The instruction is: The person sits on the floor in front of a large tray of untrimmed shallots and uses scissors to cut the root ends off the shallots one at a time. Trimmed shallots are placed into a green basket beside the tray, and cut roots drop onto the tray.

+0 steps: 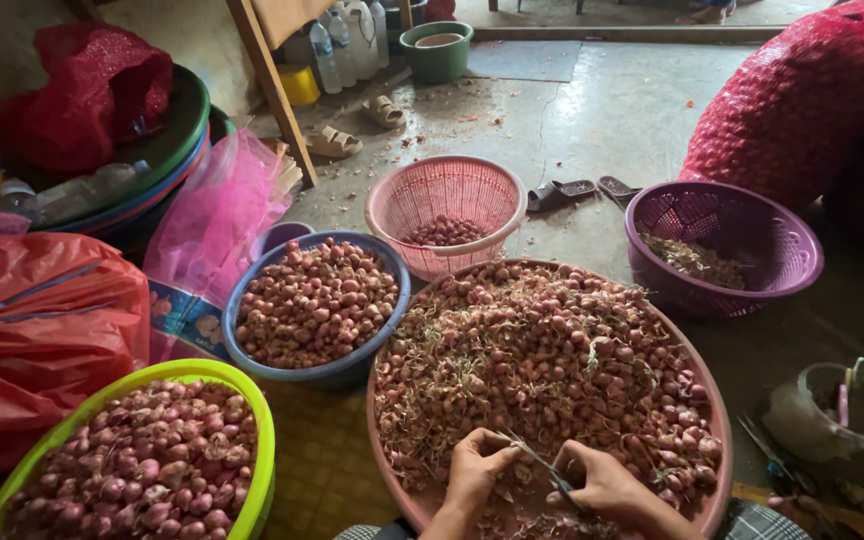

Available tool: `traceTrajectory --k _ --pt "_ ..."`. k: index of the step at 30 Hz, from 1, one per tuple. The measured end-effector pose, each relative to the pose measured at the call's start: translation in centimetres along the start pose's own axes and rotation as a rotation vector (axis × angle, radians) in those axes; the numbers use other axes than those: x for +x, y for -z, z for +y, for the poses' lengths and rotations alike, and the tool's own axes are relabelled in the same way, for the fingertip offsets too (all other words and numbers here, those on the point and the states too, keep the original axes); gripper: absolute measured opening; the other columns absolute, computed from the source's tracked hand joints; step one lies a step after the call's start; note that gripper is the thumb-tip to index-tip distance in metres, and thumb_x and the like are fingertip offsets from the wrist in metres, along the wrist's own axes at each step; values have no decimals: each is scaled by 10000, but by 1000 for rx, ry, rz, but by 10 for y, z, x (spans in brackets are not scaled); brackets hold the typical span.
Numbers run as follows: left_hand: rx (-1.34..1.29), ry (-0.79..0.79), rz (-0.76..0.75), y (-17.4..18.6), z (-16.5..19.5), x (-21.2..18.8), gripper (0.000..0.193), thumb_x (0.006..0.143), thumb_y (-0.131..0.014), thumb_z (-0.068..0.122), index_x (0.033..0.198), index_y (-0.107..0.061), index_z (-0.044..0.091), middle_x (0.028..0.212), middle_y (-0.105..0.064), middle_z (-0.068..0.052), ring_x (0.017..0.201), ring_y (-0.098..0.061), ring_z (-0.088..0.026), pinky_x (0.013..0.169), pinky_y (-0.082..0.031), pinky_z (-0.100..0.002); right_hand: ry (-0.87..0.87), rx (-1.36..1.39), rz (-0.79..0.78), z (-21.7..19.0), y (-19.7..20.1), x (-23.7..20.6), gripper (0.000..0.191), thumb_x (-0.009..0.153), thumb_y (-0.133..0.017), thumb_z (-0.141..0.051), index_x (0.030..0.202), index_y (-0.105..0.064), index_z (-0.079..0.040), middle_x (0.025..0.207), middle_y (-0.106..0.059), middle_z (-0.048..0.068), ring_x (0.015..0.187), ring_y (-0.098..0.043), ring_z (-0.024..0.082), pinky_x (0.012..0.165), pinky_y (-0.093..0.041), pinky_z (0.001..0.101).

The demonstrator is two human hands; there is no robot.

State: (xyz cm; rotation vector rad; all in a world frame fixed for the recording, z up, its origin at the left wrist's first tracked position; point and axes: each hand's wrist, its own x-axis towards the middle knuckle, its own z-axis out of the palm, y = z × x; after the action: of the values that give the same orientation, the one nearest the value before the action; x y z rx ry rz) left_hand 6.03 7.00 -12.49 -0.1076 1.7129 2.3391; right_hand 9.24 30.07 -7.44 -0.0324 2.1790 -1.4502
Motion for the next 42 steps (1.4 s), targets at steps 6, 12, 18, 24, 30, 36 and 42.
traceTrajectory --k 6,12,18,24,30,36,42 --pt "-11 22 -52 3 -2 -1 142 846 -803 27 905 -674 13 903 -791 -120 826 -757 -174 773 -617 -301 -5 94 5 10 -1 5 341 758 -916 -64 946 -634 -19 725 -708 26 678 -616 88 602 -488 267" --pt "51 32 -56 0 5 -3 135 854 -803 47 914 -687 12 897 -803 -102 822 -762 -153 790 -612 -283 31 184 0 7 -2 4 295 784 -888 -82 957 -670 16 742 -718 30 686 -608 96 596 -473 281" --pt "175 4 55 -5 9 -6 207 857 -775 88 1062 -750 99 935 -762 -21 845 -687 -85 776 -556 -232 82 103 151 1 1 2 463 719 -909 -255 1066 -664 -72 842 -730 44 785 -683 96 743 -547 274" --pt "-46 -21 85 -6 7 -1 207 843 -795 93 1008 -707 4 903 -761 -69 831 -703 -156 769 -569 -297 140 82 200 6 -15 9 516 730 -902 -344 1091 -629 -98 848 -732 61 803 -685 137 757 -559 295" --pt "-165 -131 253 8 -4 8 268 843 -799 69 1088 -708 5 949 -751 -78 884 -707 -165 859 -550 -291 104 -140 222 27 -16 14 521 684 -920 -348 1040 -653 -78 795 -726 89 747 -668 154 692 -575 330" --pt "-253 -62 146 2 -19 5 188 877 -794 2 1019 -671 8 966 -739 -89 893 -701 -161 835 -578 -299 19 -108 105 29 -24 12 508 697 -916 -355 1033 -669 -64 814 -738 64 749 -665 140 682 -560 315" --pt "-322 43 63 1 -26 1 169 852 -778 24 938 -633 40 922 -739 -100 823 -736 -188 762 -623 -350 -6 125 80 31 -27 16 433 716 -911 -265 987 -674 -25 747 -703 51 667 -621 104 576 -503 289"
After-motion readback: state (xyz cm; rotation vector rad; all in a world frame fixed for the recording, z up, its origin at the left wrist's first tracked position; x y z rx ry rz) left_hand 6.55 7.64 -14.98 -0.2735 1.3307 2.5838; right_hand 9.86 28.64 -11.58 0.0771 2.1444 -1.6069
